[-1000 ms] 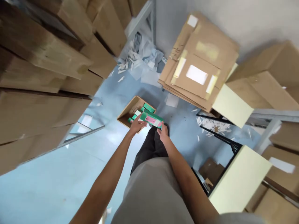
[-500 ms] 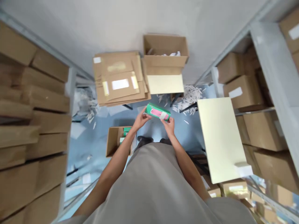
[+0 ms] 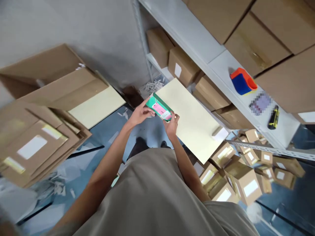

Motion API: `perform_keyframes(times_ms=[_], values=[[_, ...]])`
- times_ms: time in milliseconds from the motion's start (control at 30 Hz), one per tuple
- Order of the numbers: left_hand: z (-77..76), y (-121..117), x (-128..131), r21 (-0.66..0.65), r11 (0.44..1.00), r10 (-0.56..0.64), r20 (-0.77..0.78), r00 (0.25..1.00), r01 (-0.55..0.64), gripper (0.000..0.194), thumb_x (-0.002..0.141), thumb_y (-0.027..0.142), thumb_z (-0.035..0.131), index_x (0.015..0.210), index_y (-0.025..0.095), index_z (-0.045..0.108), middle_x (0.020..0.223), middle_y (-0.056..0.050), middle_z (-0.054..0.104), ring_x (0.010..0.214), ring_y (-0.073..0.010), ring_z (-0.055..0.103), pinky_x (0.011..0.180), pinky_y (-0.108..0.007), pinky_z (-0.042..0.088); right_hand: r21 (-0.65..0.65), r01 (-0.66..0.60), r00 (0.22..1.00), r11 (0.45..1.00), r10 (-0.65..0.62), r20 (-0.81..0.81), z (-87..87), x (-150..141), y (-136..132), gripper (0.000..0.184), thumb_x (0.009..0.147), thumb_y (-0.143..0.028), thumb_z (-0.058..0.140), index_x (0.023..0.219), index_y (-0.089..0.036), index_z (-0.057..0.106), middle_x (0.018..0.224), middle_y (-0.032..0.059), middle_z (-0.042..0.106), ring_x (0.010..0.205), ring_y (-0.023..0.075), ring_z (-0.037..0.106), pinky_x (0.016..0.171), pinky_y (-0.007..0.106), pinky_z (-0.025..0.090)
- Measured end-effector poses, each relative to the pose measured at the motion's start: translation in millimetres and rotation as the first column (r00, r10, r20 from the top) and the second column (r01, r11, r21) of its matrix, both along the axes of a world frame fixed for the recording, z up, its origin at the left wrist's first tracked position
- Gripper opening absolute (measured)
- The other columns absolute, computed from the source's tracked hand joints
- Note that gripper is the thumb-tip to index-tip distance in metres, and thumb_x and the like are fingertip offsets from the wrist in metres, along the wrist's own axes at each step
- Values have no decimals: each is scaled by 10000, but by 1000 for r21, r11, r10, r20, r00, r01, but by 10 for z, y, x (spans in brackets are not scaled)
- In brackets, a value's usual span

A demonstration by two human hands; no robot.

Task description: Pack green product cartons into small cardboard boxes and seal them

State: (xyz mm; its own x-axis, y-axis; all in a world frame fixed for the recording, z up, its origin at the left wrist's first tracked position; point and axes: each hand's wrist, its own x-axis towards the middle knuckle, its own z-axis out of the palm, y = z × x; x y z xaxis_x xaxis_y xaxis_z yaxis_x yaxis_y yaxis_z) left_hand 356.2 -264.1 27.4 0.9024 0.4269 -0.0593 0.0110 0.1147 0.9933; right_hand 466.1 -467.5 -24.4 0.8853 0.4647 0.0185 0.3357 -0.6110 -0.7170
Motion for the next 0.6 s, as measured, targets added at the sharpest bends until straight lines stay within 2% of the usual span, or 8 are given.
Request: perform_keyframes(times_ms=[67,100,233,300,400,500,600], values=[[-61,25,320,-25,996,-85,-15,996,85,1175,823,265,886,1833,176,290,921,-37,860,843,-215,822,871,-327,632,-44,33,999,998,-31,39,5,142,-113,682,882,-275,815,1510,-266,549,1677,206,449,1131,284,774,922,430,671],[-97,38,476,-39,991,-127,-23,992,126,1189,818,271,898,1833,177,287,929,-43,864,860,-219,827,883,-330,632,-65,40,998,997,-37,50,6,190,-153,667,889,-289,815,1496,-264,540,1688,206,440,1145,287,771,913,427,673],[-213,131,1082,-102,957,-278,-47,960,272,1213,791,296,950,1821,171,323,958,-62,873,917,-247,847,973,-379,644,-184,119,993,976,-115,34,41,317,-148,619,913,-337,812,1448,-243,517,1467,154,623,1134,293,771,878,393,657],[-234,221,1349,-135,936,-335,-58,940,325,1216,774,293,967,1812,166,346,955,-59,873,916,-251,848,995,-398,650,-263,203,979,943,-204,23,103,383,-47,601,921,-368,813,1433,-248,522,1427,130,643,1072,288,782,847,386,643],[-227,425,1680,-201,908,-388,-71,919,368,1227,734,259,993,1793,143,384,923,-50,865,901,-262,847,1012,-428,657,-345,312,943,885,-332,2,251,493,195,588,933,-410,820,1427,-262,537,1471,127,638,1029,289,792,841,386,623],[-208,687,1949,-259,881,-427,-72,901,397,1248,696,224,1020,1779,109,409,900,-61,851,888,-286,847,1002,-446,662,-371,376,909,849,-416,-31,394,581,490,581,943,-430,827,1424,-261,551,1459,133,662,1065,311,794,889,400,612],[-214,940,2198,-296,830,-509,-58,859,472,1272,669,226,1043,1769,78,421,920,-97,853,878,-297,848,971,-438,670,-369,429,882,825,-470,-26,460,623,769,563,934,-420,849,1392,-257,566,1366,134,725,1131,332,788,958,414,605]])
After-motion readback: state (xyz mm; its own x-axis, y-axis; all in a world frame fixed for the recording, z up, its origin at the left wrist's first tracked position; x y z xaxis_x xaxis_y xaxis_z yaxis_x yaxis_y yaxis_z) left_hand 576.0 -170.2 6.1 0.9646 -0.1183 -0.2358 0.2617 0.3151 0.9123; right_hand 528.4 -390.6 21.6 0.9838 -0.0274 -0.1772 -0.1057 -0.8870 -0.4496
